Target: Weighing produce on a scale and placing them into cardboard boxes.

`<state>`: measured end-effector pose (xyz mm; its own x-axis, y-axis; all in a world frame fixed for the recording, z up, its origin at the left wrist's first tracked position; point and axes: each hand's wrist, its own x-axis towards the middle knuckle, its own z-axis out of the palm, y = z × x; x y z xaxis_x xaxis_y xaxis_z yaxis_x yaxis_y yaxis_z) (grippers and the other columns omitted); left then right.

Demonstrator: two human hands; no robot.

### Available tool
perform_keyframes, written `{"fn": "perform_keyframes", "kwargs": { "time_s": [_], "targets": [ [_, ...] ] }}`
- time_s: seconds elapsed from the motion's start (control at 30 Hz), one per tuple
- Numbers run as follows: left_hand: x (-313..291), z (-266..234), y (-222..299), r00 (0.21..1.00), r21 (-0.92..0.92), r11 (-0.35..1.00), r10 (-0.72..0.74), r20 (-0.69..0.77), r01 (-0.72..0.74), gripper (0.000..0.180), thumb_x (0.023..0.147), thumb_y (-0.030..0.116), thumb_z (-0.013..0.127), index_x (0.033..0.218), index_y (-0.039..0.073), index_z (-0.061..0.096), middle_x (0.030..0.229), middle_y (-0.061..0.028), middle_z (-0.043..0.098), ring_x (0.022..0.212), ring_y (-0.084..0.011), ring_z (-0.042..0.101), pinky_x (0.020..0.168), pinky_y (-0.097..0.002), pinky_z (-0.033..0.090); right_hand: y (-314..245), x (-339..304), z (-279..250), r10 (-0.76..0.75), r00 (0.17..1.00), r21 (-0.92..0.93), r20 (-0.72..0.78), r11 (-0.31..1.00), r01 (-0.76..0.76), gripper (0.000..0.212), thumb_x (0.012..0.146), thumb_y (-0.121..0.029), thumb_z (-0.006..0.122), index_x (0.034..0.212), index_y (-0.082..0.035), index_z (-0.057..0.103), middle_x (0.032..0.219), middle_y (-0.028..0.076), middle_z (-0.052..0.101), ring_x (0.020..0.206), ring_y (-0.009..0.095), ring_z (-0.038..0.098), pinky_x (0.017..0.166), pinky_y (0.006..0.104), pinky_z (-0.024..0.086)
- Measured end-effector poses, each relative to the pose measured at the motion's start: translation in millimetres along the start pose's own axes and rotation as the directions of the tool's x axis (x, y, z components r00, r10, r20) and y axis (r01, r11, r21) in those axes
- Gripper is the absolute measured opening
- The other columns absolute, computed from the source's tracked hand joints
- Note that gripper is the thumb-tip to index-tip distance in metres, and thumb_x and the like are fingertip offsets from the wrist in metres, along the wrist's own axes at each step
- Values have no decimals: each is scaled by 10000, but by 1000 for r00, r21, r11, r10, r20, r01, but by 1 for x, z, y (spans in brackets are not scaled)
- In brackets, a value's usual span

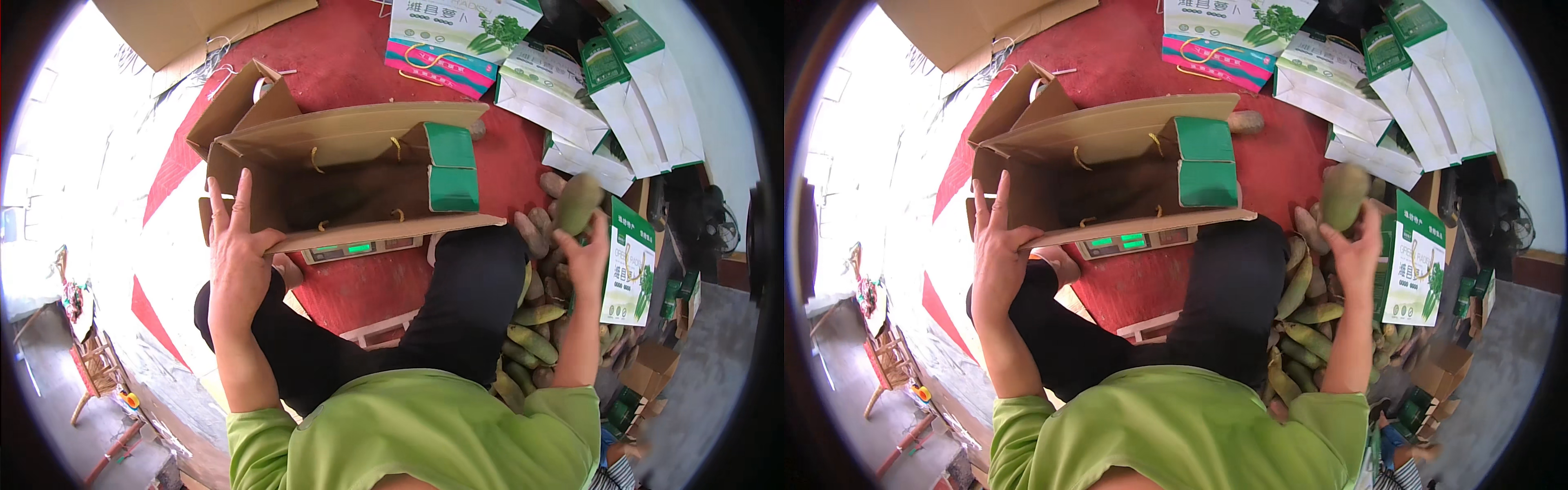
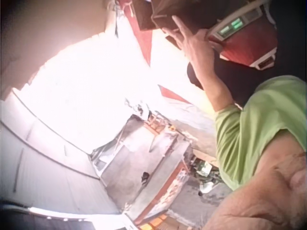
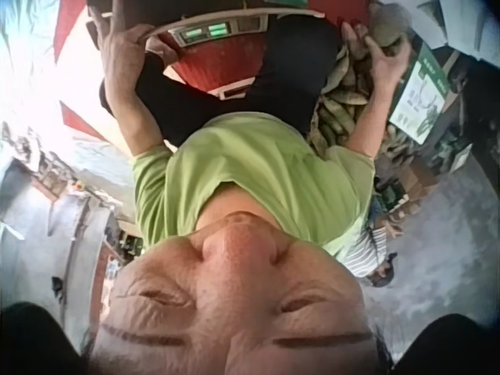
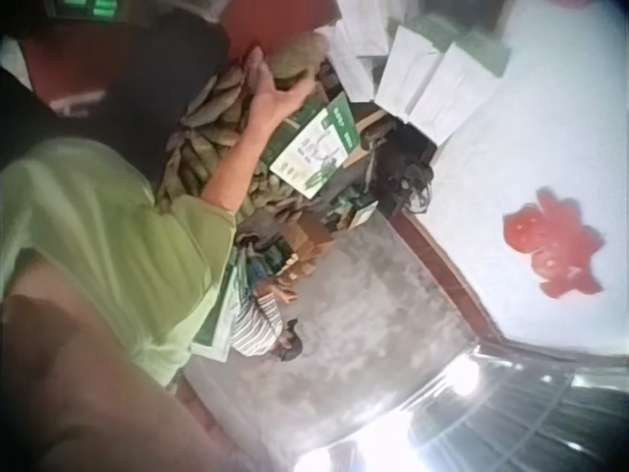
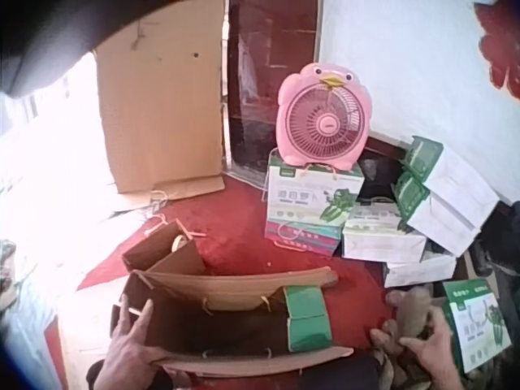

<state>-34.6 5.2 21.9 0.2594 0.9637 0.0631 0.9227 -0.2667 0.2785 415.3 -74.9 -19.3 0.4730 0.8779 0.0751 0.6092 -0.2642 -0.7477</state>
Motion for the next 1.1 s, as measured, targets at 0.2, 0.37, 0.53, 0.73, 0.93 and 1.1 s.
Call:
{"fn": "perform_keyframes", "kwargs": {
  "time_s": [0.2,0.37,0.53,0.73,0.93,1.1],
  "targets": [
    [0,-2,-1,1000,14,1000,2,-15,-2,223,608,4,685,789,114,753,1525,-108,289,1421,-410,147,1133,-499,220,-153,41,-15,-434,900,573,-41,728,377,638,653,71,773,1222,72,484,1159,130,596,1054,226,597,921,358,475],
    [0,5,-8,1000,21,1000,5,-21,-5,242,587,0,692,790,119,751,1527,-108,281,1424,-401,137,1129,-483,245,-231,41,53,-553,780,671,292,700,245,613,647,-55,807,1200,-10,544,1102,72,624,1025,188,603,884,330,486],
    [1,6,-9,999,54,998,36,-31,-34,207,621,30,688,796,121,750,1523,-118,286,1419,-405,151,1130,-478,241,-215,47,167,-638,501,556,585,765,325,638,605,-75,808,1183,-35,542,1087,123,620,983,258,612,829,352,496],
    [5,10,-10,995,86,994,68,-73,-62,184,654,52,678,809,117,751,1517,-135,294,1411,-418,166,1135,-482,216,-187,45,246,-496,382,110,780,709,696,569,644,-95,770,1172,-54,562,1100,170,609,1052,346,577,883,426,474],
    [5,9,-13,995,129,987,96,-31,-92,153,714,27,677,836,95,739,1505,-108,328,1393,-429,216,1113,-475,269,-209,62,173,-651,532,373,542,753,542,449,749,-160,721,1169,-63,596,1034,129,659,966,251,633,844,358,501],
    [8,15,-14,998,58,997,60,-9,-59,104,763,61,686,862,60,720,1520,-45,321,1417,-398,186,1131,-459,247,-152,72,66,-474,816,502,333,821,272,354,823,-161,675,1145,-27,617,995,86,670,882,135,637,783,281,506]
  ]
}}
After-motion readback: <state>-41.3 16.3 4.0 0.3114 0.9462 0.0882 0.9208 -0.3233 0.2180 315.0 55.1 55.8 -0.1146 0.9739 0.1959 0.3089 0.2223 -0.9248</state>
